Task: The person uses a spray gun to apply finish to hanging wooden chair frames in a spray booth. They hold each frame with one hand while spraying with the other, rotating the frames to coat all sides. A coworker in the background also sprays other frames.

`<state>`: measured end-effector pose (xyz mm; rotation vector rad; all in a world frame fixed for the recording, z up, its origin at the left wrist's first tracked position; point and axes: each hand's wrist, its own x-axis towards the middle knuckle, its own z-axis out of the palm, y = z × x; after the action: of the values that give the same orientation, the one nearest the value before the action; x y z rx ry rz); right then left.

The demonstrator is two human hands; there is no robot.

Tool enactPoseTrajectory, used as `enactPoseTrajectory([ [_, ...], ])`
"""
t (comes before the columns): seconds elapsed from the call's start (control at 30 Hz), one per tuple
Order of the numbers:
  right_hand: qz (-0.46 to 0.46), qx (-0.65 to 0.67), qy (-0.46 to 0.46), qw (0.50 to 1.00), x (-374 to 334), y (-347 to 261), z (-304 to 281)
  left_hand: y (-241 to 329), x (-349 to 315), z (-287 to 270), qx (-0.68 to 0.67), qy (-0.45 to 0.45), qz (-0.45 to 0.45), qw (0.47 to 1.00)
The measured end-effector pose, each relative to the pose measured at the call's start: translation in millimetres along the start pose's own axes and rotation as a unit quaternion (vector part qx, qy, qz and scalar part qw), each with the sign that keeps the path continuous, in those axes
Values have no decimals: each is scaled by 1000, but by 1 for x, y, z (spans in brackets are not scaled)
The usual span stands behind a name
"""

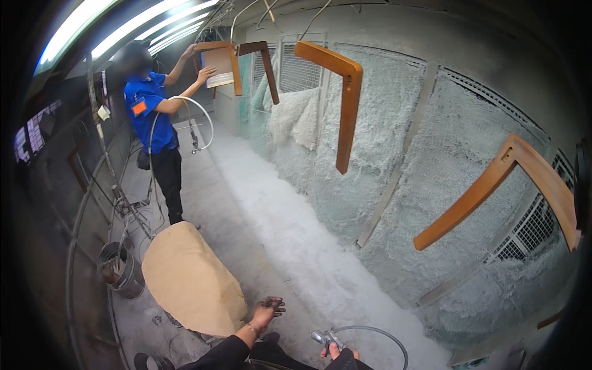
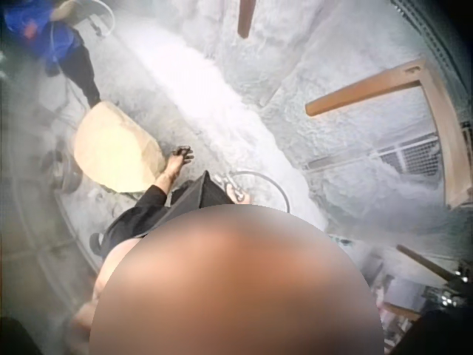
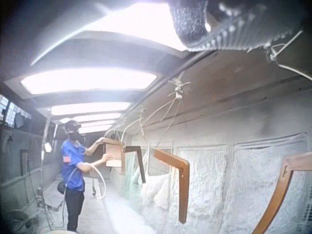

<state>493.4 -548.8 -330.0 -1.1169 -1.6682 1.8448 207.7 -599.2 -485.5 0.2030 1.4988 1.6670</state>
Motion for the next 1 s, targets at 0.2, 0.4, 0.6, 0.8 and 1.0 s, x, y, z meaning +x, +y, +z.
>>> enactPoseTrajectory([
  [0.2, -31, -13, 10, 999, 44, -2, 24, 34, 32, -11, 3, -6, 5, 1000],
  [0.4, -39, -25, 25, 999, 90, -45, 80, 71, 79, -67, -7, 21, 21, 1000],
  [0.6, 55, -109, -29, 992, 118, -100, 133, 84, 119, -126, 7, 86, 65, 994],
  [0.8, 43, -69, -21, 997, 145, -100, 163, 93, 134, -168, 315, 193, 181, 911],
  [1.0, 104, -31, 96, 989, 162, -91, 162, 99, 129, -193, 433, 242, 120, 860],
])
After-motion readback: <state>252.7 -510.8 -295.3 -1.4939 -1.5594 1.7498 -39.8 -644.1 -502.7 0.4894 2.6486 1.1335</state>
